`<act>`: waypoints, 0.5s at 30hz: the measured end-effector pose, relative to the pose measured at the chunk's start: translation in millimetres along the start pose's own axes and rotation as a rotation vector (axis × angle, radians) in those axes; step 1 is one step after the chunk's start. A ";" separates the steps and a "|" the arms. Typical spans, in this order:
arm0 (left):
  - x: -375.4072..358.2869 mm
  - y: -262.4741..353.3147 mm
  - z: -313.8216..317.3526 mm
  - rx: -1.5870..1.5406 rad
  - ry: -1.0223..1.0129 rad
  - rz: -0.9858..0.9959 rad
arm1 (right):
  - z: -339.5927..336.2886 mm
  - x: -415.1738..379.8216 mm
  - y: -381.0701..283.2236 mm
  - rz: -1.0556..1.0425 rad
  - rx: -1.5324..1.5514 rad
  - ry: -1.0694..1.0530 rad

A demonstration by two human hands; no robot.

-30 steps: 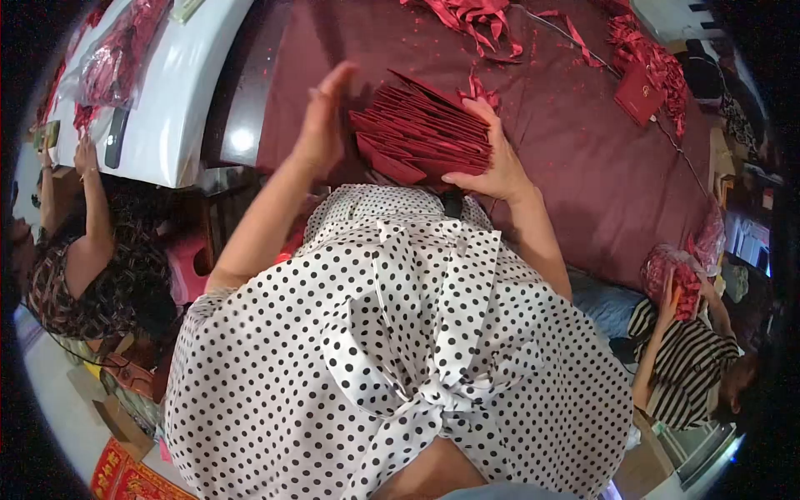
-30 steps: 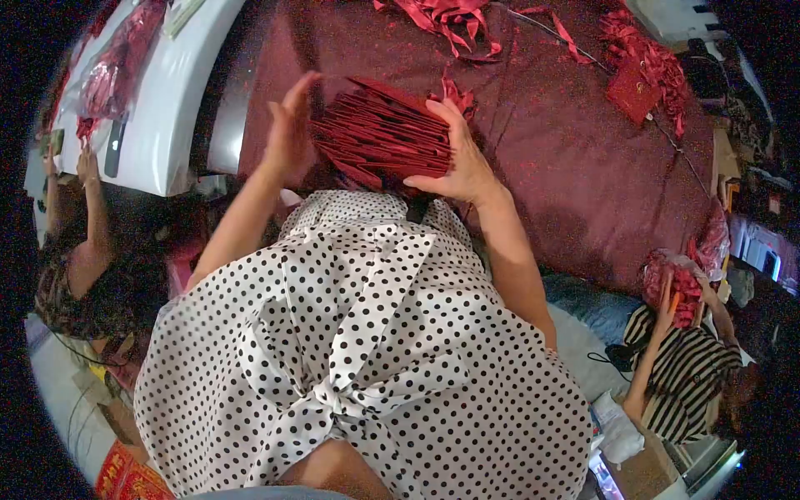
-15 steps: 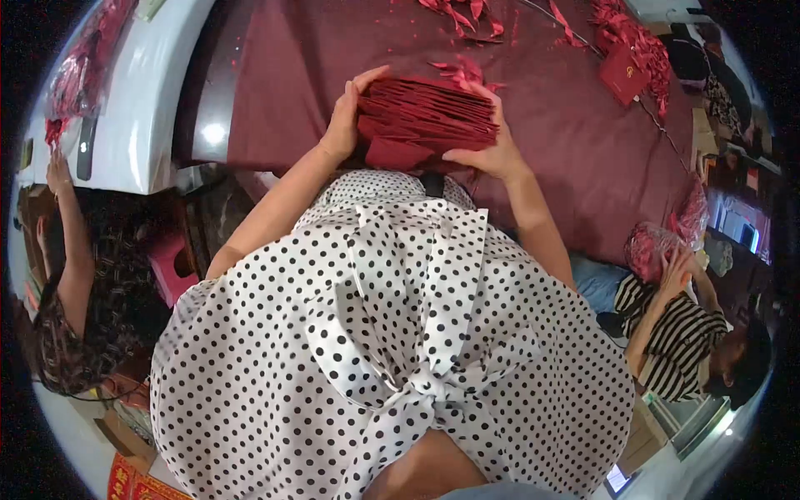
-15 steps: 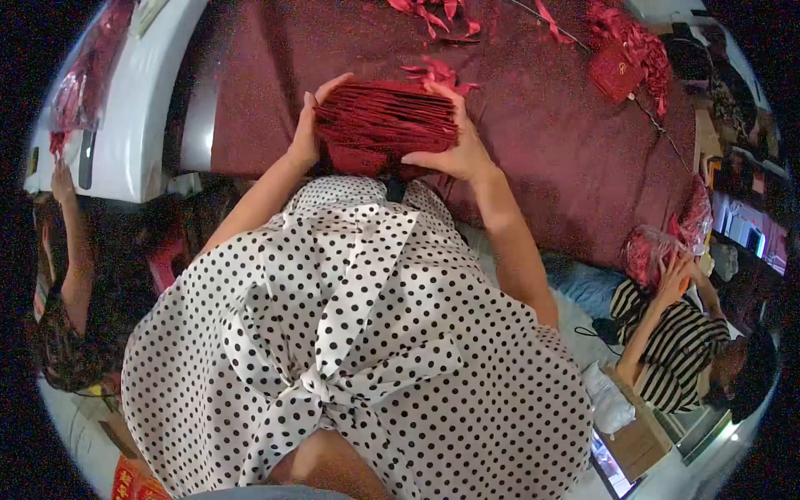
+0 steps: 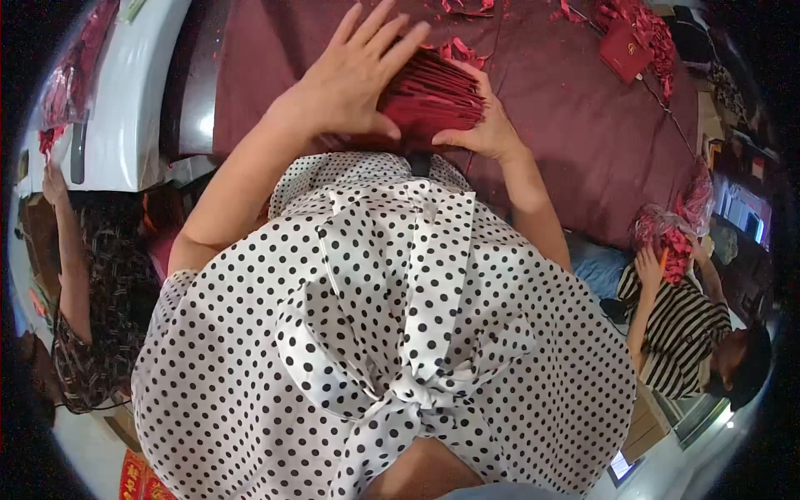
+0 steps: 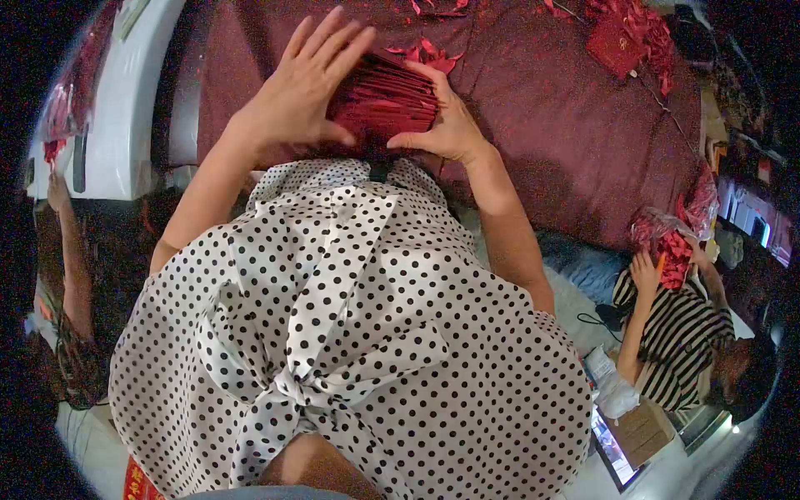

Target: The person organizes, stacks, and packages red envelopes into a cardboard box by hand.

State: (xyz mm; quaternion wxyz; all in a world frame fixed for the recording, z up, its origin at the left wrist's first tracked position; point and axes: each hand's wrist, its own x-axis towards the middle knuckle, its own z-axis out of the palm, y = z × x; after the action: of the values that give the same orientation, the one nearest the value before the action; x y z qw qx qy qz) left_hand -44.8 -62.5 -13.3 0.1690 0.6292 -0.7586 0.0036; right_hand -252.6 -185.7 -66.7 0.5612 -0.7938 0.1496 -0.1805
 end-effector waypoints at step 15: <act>-3.7 4.2 2.6 0.000 -0.048 -0.046 | -3.9 -22.5 -44.6 -0.056 0.104 0.538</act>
State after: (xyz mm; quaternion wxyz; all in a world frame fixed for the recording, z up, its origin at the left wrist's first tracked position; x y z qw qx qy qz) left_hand -48.9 -58.7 -15.9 0.1509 0.6465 -0.7477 -0.0154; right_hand -272.9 -164.5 -26.1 0.5360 -0.6913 0.2619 -0.4078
